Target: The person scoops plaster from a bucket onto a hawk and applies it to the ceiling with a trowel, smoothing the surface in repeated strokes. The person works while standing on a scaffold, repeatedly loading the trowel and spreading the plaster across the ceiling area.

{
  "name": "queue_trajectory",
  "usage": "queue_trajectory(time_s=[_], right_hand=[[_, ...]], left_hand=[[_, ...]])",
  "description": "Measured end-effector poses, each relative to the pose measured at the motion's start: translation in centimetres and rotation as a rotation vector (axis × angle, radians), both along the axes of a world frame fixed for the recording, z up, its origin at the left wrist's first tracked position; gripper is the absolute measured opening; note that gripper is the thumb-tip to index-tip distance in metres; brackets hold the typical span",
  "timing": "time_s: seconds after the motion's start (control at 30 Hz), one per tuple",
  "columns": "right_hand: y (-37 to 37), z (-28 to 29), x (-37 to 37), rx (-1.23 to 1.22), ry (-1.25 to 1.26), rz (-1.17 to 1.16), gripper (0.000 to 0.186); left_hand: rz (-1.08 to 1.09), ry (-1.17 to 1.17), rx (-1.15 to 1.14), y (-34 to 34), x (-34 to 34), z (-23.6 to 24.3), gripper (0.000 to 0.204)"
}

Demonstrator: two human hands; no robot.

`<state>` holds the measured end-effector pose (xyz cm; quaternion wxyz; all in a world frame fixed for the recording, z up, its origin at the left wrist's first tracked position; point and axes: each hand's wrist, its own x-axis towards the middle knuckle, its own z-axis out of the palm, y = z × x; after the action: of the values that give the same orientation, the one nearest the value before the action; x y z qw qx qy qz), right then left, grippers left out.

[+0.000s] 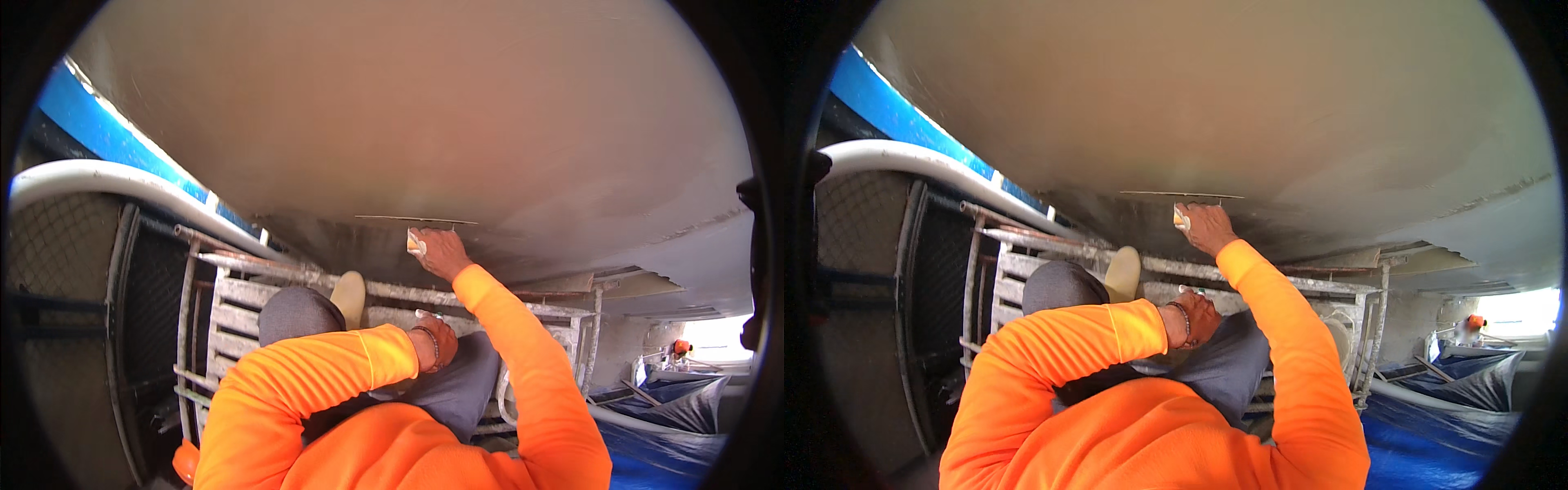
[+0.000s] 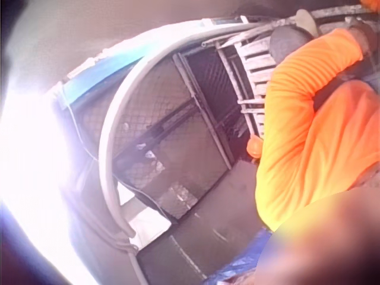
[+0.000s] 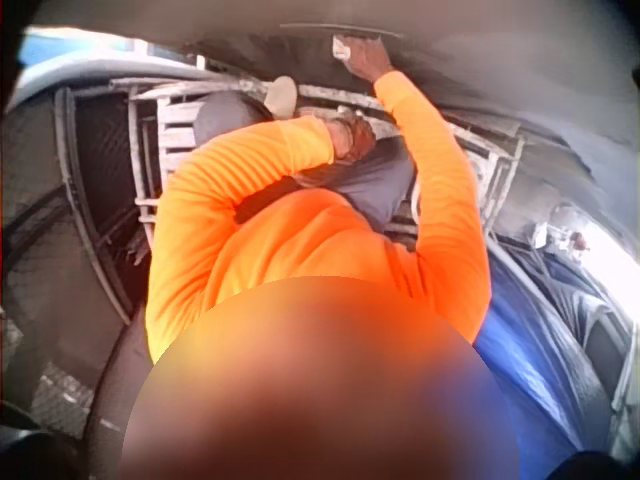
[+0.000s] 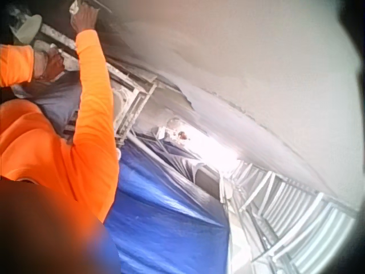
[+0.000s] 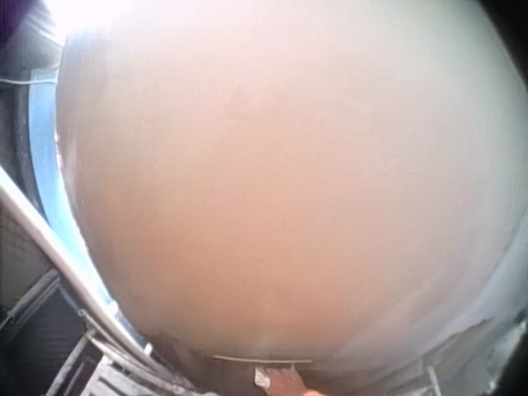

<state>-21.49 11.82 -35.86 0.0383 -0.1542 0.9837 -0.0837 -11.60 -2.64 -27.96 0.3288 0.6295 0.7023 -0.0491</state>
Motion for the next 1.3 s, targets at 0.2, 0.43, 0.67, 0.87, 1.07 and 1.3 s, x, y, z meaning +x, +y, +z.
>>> queue_trajectory(time_s=[0.2, 0.43, 0.67, 0.87, 1.07, 1.3], right_hand=[[-0.5, -14.3, -1.5, 0.118, -0.268, -0.081, 0.049], [-0.3, -22.6, -4.2, 0.119, -0.275, -0.201, 0.057], [-0.6, -16.8, -6.6, -0.011, -0.134, -0.124, 0.055], [-3.2, -0.3, -6.6, -0.4, 0.281, -0.031, 0.047], [-2.5, 18.6, -5.4, -0.541, 0.492, -0.024, 0.041], [3.3, 32.0, -5.0, -0.763, 1.035, -0.006, 0.03]], left_hand=[[0.123, -0.121, 0.033, -4.4, 1.0, 2.6, 0.052], [0.201, -0.063, 0.057, -7.3, -0.5, 4.3, 0.07], [0.088, -0.097, 0.0, -6.6, -1.8, 4.5, 0.065], [0.168, -0.036, 0.131, -4.7, -2.3, 3.0, 0.074], [0.207, -0.054, 0.105, -2.4, -3.6, 2.0, 0.05], [0.214, -0.071, 0.023, -0.6, -4.5, 1.5, 0.053]])
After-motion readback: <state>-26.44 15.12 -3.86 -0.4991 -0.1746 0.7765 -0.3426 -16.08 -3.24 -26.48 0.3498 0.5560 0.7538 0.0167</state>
